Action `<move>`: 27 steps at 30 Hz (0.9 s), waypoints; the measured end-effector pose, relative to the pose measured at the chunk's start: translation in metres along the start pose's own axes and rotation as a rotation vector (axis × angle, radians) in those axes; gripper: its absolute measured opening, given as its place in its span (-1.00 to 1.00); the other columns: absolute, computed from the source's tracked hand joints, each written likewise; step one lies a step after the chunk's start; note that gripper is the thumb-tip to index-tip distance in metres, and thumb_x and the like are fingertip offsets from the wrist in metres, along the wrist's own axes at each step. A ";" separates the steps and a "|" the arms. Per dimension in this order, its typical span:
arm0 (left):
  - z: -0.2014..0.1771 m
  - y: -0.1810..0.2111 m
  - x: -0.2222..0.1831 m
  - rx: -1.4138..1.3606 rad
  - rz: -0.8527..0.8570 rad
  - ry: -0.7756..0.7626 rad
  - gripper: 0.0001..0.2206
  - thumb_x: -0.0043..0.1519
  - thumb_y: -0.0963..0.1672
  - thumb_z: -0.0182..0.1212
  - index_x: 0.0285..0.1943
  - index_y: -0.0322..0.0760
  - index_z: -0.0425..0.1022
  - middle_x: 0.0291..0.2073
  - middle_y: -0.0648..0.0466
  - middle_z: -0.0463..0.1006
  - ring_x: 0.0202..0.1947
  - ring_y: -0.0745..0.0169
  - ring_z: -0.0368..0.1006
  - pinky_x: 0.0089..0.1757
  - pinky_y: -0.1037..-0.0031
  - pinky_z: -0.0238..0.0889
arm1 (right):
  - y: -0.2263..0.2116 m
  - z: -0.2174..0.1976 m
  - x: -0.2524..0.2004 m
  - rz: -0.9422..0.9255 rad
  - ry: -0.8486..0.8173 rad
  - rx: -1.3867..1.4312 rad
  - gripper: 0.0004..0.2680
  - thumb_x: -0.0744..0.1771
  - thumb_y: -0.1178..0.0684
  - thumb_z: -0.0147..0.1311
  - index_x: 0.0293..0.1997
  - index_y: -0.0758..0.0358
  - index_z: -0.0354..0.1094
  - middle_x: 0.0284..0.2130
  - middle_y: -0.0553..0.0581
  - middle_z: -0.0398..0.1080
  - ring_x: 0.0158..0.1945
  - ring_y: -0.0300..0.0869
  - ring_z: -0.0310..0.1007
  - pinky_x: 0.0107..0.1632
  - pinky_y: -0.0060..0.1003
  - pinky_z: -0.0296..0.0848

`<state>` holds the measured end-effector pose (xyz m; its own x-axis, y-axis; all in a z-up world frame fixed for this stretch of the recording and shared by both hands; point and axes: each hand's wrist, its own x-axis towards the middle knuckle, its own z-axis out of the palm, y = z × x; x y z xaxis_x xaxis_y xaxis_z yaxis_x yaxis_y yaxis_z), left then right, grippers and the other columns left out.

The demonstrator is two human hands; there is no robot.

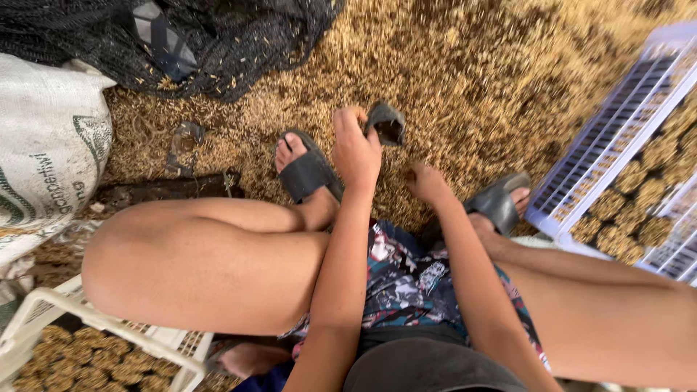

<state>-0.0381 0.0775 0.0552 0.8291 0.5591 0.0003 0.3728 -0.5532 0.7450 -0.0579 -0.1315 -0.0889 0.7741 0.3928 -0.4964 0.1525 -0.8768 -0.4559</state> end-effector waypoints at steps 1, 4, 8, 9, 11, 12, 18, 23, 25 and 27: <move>0.001 0.000 0.004 0.003 -0.013 -0.007 -0.69 0.15 -0.22 0.34 -0.05 -0.18 0.27 -0.05 0.02 0.40 -0.26 -0.19 0.51 -0.34 0.11 0.33 | -0.003 -0.017 0.005 0.062 -0.137 0.000 -0.75 0.25 0.07 0.18 0.01 0.23 0.45 -0.10 0.35 0.52 -0.05 0.14 0.53 0.03 -0.01 0.48; 0.002 -0.004 0.005 0.003 -0.037 -0.002 -0.71 0.16 -0.22 0.34 -0.08 -0.18 0.28 -0.03 0.02 0.41 -0.29 -0.14 0.52 -0.37 0.15 0.34 | -0.012 -0.076 0.003 0.048 -0.253 0.113 -0.83 0.30 0.12 0.12 -0.03 0.18 0.51 0.14 0.30 0.44 0.13 0.11 0.45 0.18 0.01 0.35; 0.004 -0.013 0.000 -0.045 -0.002 0.084 -0.70 0.14 -0.24 0.34 -0.08 -0.16 0.28 -0.03 0.05 0.41 -0.23 -0.10 0.53 -0.35 0.22 0.38 | -0.029 -0.098 0.004 0.199 0.515 0.858 -0.72 0.40 0.06 0.00 0.27 0.22 0.28 0.18 0.27 0.37 0.12 0.07 0.42 0.21 -0.04 0.55; 0.004 -0.012 0.001 -0.059 0.002 0.103 -0.70 0.14 -0.24 0.34 -0.07 -0.15 0.28 -0.05 0.08 0.42 -0.21 -0.08 0.54 -0.34 0.23 0.38 | -0.037 -0.087 0.003 0.178 0.432 0.629 -0.69 0.39 0.06 0.08 0.30 0.22 0.24 0.16 0.26 0.38 0.12 0.04 0.47 0.23 -0.07 0.54; 0.005 -0.010 0.001 -0.070 0.011 0.096 -0.68 0.11 -0.24 0.35 -0.07 -0.15 0.29 -0.04 0.06 0.42 -0.23 -0.10 0.53 -0.32 0.22 0.38 | -0.052 -0.046 -0.008 -0.176 0.417 0.117 -0.46 0.23 0.19 0.36 0.34 0.33 0.15 0.20 0.40 0.32 0.28 0.22 0.30 0.29 0.07 0.34; 0.006 -0.009 0.003 -0.075 0.017 0.093 -0.67 0.09 -0.24 0.35 -0.07 -0.15 0.29 -0.03 0.06 0.43 -0.24 -0.10 0.53 -0.32 0.21 0.37 | -0.059 -0.021 -0.009 0.052 0.023 0.010 -0.33 0.21 -0.03 0.35 0.39 0.44 -0.01 0.19 0.46 0.25 0.26 0.22 0.25 0.31 0.03 0.27; 0.008 -0.011 -0.002 -0.099 -0.040 0.025 -0.71 0.15 -0.25 0.34 -0.08 -0.14 0.31 -0.06 0.09 0.45 -0.23 -0.01 0.56 -0.30 0.25 0.41 | -0.051 0.040 -0.005 -0.766 -0.201 -0.711 -0.60 0.37 -0.09 -0.10 0.36 0.26 0.17 0.32 0.19 0.25 0.46 0.03 0.11 0.48 0.09 -0.03; 0.009 -0.020 -0.002 -0.085 -0.012 -0.016 -0.71 0.13 -0.24 0.34 -0.07 -0.16 0.33 -0.07 0.06 0.46 -0.17 -0.05 0.54 -0.23 0.22 0.39 | 0.020 -0.047 0.029 0.138 -0.063 -0.332 -0.63 0.48 0.22 -0.11 0.55 0.23 0.04 0.43 0.36 0.20 0.30 0.11 0.34 0.36 -0.03 0.31; 0.008 -0.022 -0.009 -0.057 -0.023 -0.044 -0.75 0.16 -0.22 0.34 -0.07 -0.15 0.38 -0.09 0.07 0.49 -0.16 -0.03 0.55 -0.21 0.22 0.40 | 0.051 -0.065 0.016 -0.076 0.439 -0.240 -0.49 0.44 0.08 0.10 0.55 0.33 -0.11 0.50 0.41 -0.02 0.55 0.19 -0.09 0.50 0.16 -0.01; 0.010 -0.021 -0.004 -0.018 -0.027 -0.052 -0.82 0.20 -0.20 0.34 -0.09 -0.14 0.46 -0.12 0.10 0.56 -0.14 -0.02 0.55 -0.20 0.22 0.41 | 0.066 -0.066 0.020 -0.010 0.508 -0.174 -0.48 0.49 0.08 0.10 0.61 0.36 -0.20 0.54 0.45 -0.14 0.59 0.21 -0.24 0.53 0.20 -0.06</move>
<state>-0.0455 0.0807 0.0325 0.8396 0.5404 -0.0540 0.3878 -0.5269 0.7563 0.0085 -0.1996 -0.0798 0.9653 0.2555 -0.0532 0.2275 -0.9236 -0.3086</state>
